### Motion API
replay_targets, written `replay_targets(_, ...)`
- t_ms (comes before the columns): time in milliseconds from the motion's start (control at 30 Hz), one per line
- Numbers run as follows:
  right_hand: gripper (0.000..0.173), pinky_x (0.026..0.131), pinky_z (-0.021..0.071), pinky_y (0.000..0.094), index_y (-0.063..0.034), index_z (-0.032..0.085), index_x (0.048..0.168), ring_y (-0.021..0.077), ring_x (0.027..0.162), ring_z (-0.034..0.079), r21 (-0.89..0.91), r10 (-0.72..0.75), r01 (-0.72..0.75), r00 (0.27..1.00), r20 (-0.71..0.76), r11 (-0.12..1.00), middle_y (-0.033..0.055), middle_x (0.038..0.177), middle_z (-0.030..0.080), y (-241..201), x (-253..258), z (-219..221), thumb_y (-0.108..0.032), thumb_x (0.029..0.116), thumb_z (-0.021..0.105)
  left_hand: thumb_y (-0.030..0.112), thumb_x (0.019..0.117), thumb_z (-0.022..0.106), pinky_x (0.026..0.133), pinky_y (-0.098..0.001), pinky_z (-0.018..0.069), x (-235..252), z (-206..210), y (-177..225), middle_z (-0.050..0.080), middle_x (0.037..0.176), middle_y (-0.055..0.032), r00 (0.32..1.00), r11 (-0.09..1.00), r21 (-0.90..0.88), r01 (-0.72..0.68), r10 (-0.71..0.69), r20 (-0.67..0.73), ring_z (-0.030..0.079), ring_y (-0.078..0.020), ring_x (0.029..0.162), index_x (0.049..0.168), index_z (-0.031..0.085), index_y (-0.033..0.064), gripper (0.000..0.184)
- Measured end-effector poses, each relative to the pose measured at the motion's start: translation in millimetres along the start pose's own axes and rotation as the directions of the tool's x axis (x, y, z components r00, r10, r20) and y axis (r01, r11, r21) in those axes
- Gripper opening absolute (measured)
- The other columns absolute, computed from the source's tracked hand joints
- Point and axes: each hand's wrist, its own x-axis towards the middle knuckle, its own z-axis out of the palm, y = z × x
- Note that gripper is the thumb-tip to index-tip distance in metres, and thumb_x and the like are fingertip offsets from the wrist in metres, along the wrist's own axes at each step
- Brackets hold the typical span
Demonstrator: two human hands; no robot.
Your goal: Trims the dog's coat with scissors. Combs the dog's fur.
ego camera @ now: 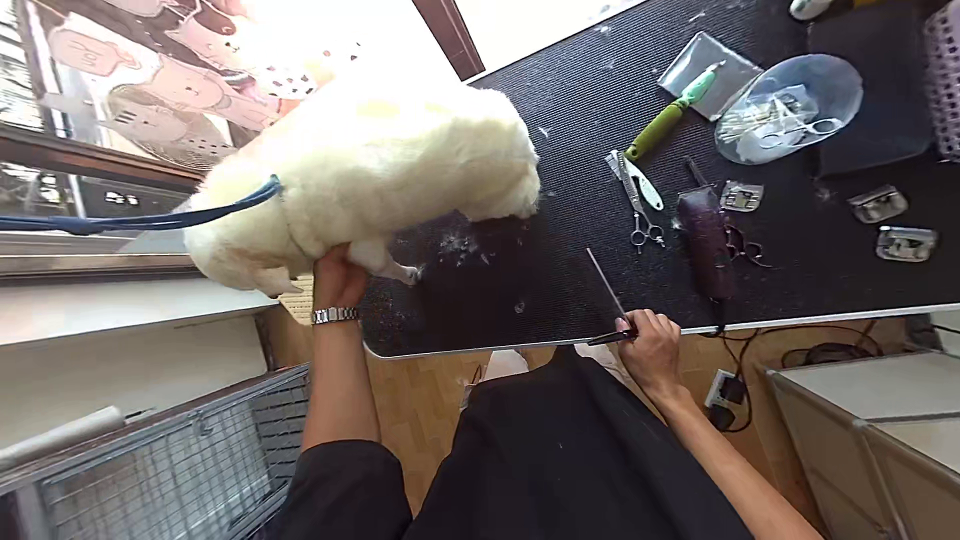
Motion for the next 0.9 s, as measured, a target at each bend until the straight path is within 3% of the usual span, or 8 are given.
replay_targets(233, 0.041, 0.092, 0.0443, 0.0632, 0.0029, 0.070, 0.094, 0.0459, 0.088, 0.066, 0.010, -0.031, 0.031, 1.000, 0.003, 0.999, 0.0240, 0.090, 0.069, -5.6, 2.8, -3.6, -0.028, 0.0996, 0.043, 0.012, 0.1041, 0.042, 0.092, -0.0462, 0.0542, -10.6, 9.1, 13.3, 0.064, 0.119, -0.0093, 0.999, 0.998, -0.036, 0.042, -0.043, -0.025, 0.063, -0.0213, 0.108, 0.131, 0.049, 0.0083, 0.028)
replay_targets(333, 0.043, 0.090, 0.0451, 0.0630, 0.0035, 0.070, 0.096, 0.0461, 0.086, 0.066, 0.035, -0.030, 0.028, 0.998, 0.050, 0.999, 0.0239, 0.088, 0.070, -12.8, 6.0, -8.1, -0.030, 0.1003, 0.043, 0.011, 0.1039, 0.041, 0.095, -0.0442, 0.0530, -9.3, 8.3, 0.5, 0.063, 0.119, -0.0073, 0.998, 0.997, -0.063, 0.046, -0.043, 0.050, 0.062, -0.0192, 0.108, 0.131, 0.048, 0.0095, 0.028)
replay_targets(400, 0.040, 0.087, 0.0473, 0.0642, 0.0040, 0.070, 0.103, 0.0462, 0.088, 0.068, 0.081, 0.008, -0.022, 0.986, 0.165, 0.996, 0.0247, 0.090, 0.070, -19.5, 13.9, -16.3, -0.028, 0.1017, 0.046, 0.010, 0.1041, 0.041, 0.096, -0.0450, 0.0525, -5.7, 5.9, -19.9, 0.063, 0.119, -0.0073, 0.993, 0.992, -0.105, 0.071, -0.059, 0.105, 0.062, -0.0199, 0.109, 0.130, 0.048, 0.0093, 0.027)
replay_targets(500, 0.031, 0.080, 0.0485, 0.0678, 0.0049, 0.067, 0.110, 0.0470, 0.087, 0.066, 0.168, 0.173, -0.259, 0.897, 0.406, 0.951, 0.0280, 0.089, 0.067, -34.9, 30.4, -29.0, -0.023, 0.1061, 0.053, 0.010, 0.1043, 0.038, 0.093, -0.0448, 0.0530, -3.6, 3.1, -41.0, 0.065, 0.113, -0.0066, 0.984, 0.975, -0.189, 0.115, -0.086, 0.155, 0.064, -0.0201, 0.104, 0.123, 0.050, 0.0108, 0.023)
replay_targets(600, 0.028, 0.073, 0.0478, 0.0562, 0.0007, 0.067, 0.113, 0.0320, 0.076, 0.061, 0.350, 0.219, -0.425, 0.839, 0.498, 0.835, 0.0186, 0.082, 0.062, -50.1, 41.6, -20.4, -0.023, 0.1074, 0.053, 0.017, 0.1049, 0.036, 0.097, -0.0458, 0.0499, -1.4, -2.0, -48.2, 0.064, 0.118, -0.0064, 0.979, 0.970, -0.216, 0.115, -0.073, 0.191, 0.061, -0.0198, 0.110, 0.127, 0.049, 0.0129, 0.026)
replay_targets(733, 0.024, 0.068, 0.0542, 0.0385, -0.0003, 0.065, 0.116, 0.0159, 0.070, 0.060, 0.591, 0.100, -0.541, 0.782, 0.615, 0.598, 0.0097, 0.084, 0.063, -94.0, 56.3, 23.7, -0.018, 0.1078, 0.051, 0.024, 0.1047, 0.040, 0.099, -0.0463, 0.0497, 0.5, -7.2, -51.3, 0.066, 0.119, -0.0049, 0.977, 0.965, -0.241, 0.106, -0.055, 0.207, 0.062, -0.0196, 0.113, 0.126, 0.051, 0.0152, 0.026)
replay_targets(900, 0.025, 0.063, 0.0507, 0.0289, 0.0006, 0.066, 0.110, 0.0100, 0.063, 0.055, 0.670, -0.046, -0.632, 0.714, 0.699, 0.389, 0.0021, 0.076, 0.059, -169.1, 85.0, 84.5, -0.019, 0.1074, 0.050, 0.026, 0.1040, 0.039, 0.104, -0.0504, 0.0468, 9.7, -10.4, -57.1, 0.061, 0.128, -0.0090, 0.968, 0.966, -0.238, 0.099, -0.038, 0.247, 0.058, -0.0231, 0.120, 0.134, 0.046, 0.0132, 0.034)
